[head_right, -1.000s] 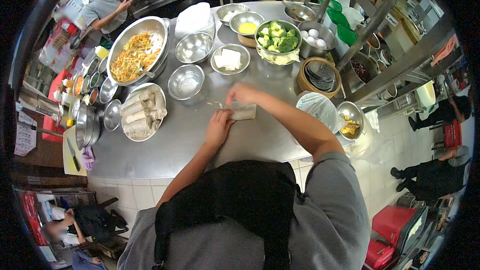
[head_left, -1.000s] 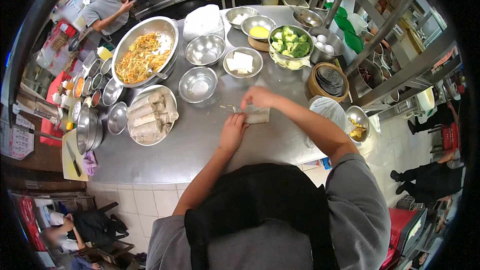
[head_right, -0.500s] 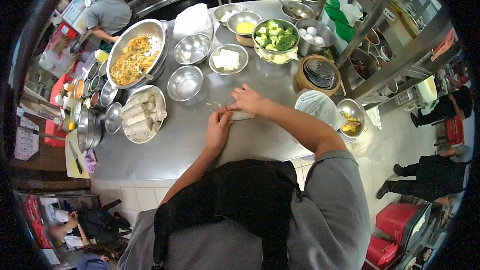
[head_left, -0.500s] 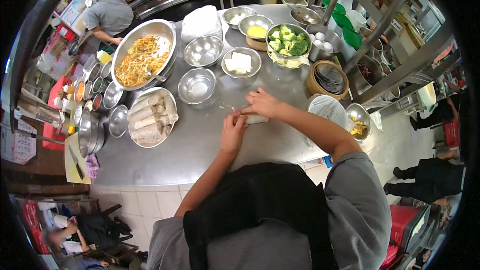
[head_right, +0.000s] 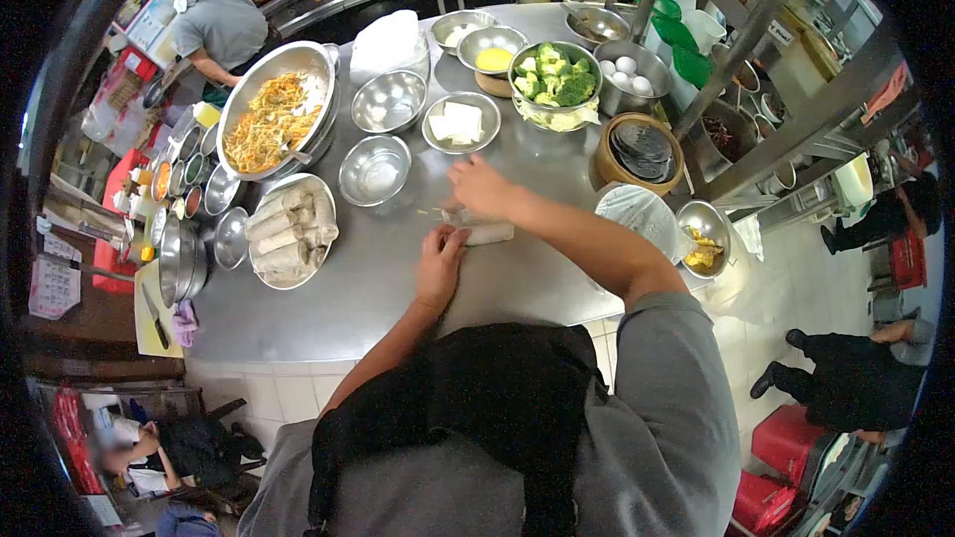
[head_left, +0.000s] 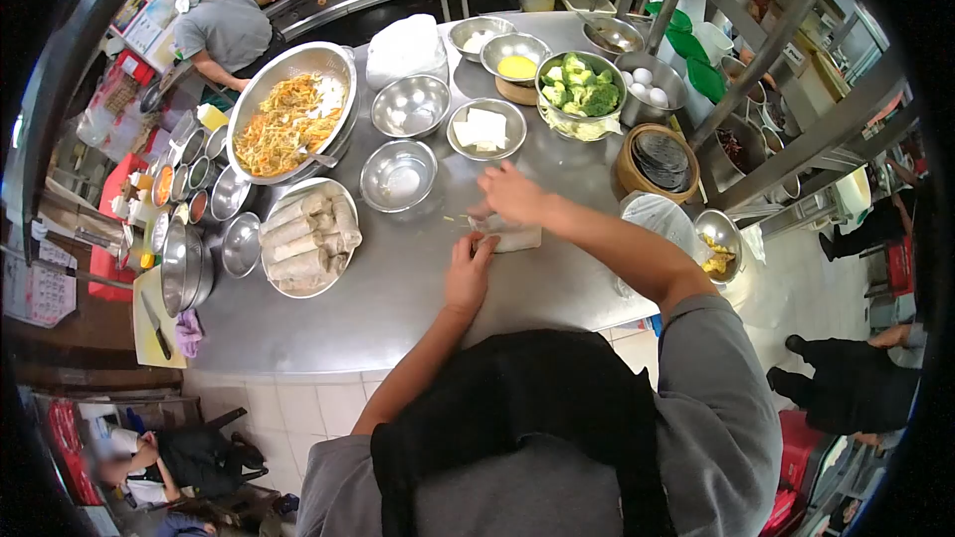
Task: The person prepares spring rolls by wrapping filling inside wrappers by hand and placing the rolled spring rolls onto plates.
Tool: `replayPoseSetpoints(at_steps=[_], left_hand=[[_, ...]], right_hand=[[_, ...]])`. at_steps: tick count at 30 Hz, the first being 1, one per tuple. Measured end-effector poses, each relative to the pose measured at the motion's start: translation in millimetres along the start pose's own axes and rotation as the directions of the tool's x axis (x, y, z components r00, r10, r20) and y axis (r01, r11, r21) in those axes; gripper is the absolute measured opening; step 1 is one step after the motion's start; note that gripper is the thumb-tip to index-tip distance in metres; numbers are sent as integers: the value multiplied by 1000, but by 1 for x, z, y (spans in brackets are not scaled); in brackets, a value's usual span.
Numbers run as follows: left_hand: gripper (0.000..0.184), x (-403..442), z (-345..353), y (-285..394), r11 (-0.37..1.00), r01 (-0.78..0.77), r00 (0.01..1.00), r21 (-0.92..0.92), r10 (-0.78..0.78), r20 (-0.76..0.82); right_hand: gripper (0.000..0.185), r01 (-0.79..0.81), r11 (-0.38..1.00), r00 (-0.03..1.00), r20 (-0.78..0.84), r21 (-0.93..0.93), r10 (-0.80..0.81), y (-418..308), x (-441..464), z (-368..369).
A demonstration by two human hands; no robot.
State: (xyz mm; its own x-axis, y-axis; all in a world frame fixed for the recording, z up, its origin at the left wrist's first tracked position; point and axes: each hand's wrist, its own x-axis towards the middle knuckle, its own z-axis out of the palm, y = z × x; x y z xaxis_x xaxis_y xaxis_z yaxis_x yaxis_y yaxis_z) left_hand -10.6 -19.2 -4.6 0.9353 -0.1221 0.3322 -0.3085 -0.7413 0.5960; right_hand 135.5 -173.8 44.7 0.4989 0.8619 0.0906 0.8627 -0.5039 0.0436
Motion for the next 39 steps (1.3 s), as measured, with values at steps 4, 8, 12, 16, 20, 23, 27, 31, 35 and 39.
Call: replayPoseSetpoints(at_steps=[4, 8, 12, 16, 20, 23, 27, 31, 35, 39], left_hand=[[39, -1, 3, 1, 999, 40, 999, -22, -40, 30], [39, 1, 4, -2, 999, 29, 1000, -23, -29, 10], [38, -1, 7, -4, 999, -37, 999, -4, 37, 4], [43, 9, 8, -5, 994, -105, 994, -22, 104, -26], [47, 14, 6, -4, 991, -137, 991, 13, 137, 14], [45, 17, 7, -8, 986, -169, 985, 12, 168, 28], [42, 19, 3, -8, 989, -147, 986, -8, 148, 84], [42, 20, -1, -4, 990, -143, 984, -13, 143, 107], [44, 22, -5, -2, 982, -184, 980, 50, 179, 82], [43, 18, -5, -4, 981, -186, 979, 61, 179, 100]], right_hand=[[39, -85, 975, 992, -74, 205, 102, -7, 74, -44], [24, -176, 984, 984, -9, -13, 176, -8, 141, -9], [19, -209, 977, 971, 109, -49, 213, -14, 161, 26], [26, -330, 785, 944, 170, 524, 283, -6, 147, -16], [36, -269, 315, 946, 189, 910, 262, 34, 87, -26], [43, -228, 466, 973, 217, 855, 78, 54, 17, -24], [55, -234, 892, 928, 361, 387, 87, 27, -66, -10], [59, -165, 981, 960, 245, 100, 136, 12, -99, 6], [59, -109, 994, 968, 226, -19, 110, 23, -88, -4], [62, -68, 998, 953, 297, 8, 62, 10, -83, -3]])
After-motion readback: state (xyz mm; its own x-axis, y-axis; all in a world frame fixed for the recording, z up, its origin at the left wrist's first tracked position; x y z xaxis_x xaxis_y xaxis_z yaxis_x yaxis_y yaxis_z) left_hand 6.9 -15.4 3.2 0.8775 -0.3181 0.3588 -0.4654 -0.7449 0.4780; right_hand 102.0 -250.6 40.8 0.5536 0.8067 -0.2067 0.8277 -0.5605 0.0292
